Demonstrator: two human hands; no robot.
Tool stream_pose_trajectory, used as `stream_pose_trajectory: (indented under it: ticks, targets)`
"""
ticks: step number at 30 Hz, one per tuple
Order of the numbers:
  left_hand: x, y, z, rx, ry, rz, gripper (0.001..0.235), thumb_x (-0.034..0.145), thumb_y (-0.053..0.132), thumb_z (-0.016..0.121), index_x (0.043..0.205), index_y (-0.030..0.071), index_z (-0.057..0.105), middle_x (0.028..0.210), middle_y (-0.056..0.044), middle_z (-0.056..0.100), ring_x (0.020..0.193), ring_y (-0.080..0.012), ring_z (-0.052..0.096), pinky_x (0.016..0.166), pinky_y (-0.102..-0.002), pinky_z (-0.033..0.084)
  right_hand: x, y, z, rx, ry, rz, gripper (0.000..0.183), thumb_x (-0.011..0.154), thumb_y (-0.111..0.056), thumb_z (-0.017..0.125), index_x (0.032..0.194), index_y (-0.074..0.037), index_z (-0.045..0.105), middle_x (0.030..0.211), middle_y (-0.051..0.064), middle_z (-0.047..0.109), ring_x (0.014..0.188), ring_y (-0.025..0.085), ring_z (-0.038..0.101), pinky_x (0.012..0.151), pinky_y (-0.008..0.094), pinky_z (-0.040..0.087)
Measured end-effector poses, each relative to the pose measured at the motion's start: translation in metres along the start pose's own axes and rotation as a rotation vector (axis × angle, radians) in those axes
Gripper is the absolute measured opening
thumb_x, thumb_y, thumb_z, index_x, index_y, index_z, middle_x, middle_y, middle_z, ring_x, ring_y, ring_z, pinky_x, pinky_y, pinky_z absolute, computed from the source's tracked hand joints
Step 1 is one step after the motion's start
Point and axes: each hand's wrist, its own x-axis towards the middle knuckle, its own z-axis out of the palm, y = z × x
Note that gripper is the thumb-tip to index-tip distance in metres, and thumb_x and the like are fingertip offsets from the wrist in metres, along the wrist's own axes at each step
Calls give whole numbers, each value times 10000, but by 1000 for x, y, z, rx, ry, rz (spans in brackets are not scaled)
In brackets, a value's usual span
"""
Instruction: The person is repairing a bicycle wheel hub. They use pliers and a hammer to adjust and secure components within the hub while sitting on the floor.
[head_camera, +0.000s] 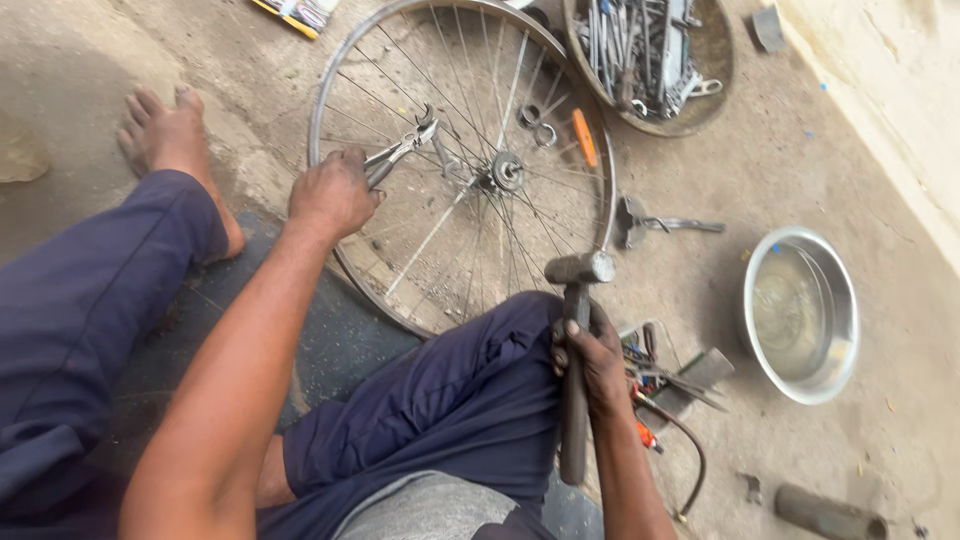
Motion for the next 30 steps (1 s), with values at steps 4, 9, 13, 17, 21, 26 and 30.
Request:
stream_pose_trajectory:
  ticks: [4,9,13,17,21,26,30]
  targets:
    - [-7,8,10,81,-50,-14,523,926,402,769,1250,51,556,1069,-189,687,1005,-342,715,859,-497,580,4,6,-5,1,53,-17,580,893,-206,708,1386,-17,468,832,81,612,558,137,568,458,278,493]
    - [-17,8,18,2,-44,-73,494,945,382,751,1263,46,577,1081,-176,708,1019,-330,724,899,-493,577,4,5,-5,-7,-1,-40,541,931,-199,706,1380,-3,475,834,82,616,570,138,576,466,277,502]
    - [-16,8,29,56,37,-48,444,951,298,697,1298,47,580,1228,-205,651,1072,-370,693,901,-495,574,-5,7,1,-80,14,-74,618,906,-186,719,1448,-40,458,820,78,625,564,135,586,464,273,504]
    - [-18,11,35,90,-31,-62,436,969,229,632,1340,10,563,1338,-226,592,1078,-366,707,892,-487,593,-20,5,3,-156,33,-117,633,915,-164,722,1482,-34,473,830,77,635,583,130,596,498,262,509]
    - [-26,12,39,30,-1,-90,442,966,217,632,1349,9,562,1323,-233,599,1105,-370,685,897,-482,580,-46,-3,-9,-318,98,-178,608,896,-136,733,1452,-21,516,855,50,643,609,124,608,532,252,509]
    - [-41,6,45,-153,-190,-150,470,887,358,756,1190,10,668,1126,-218,713,1011,-363,701,869,-467,570,-72,-5,-35,-375,159,-222,641,879,-131,750,1463,-5,517,839,42,630,621,124,605,554,247,503]
    - [-51,1,47,-265,-460,-111,468,866,379,770,1047,-51,743,885,-177,784,805,-345,783,780,-473,618,-64,2,-41,-270,235,-110,588,900,-161,724,1434,-8,531,791,45,642,584,128,606,522,247,512]
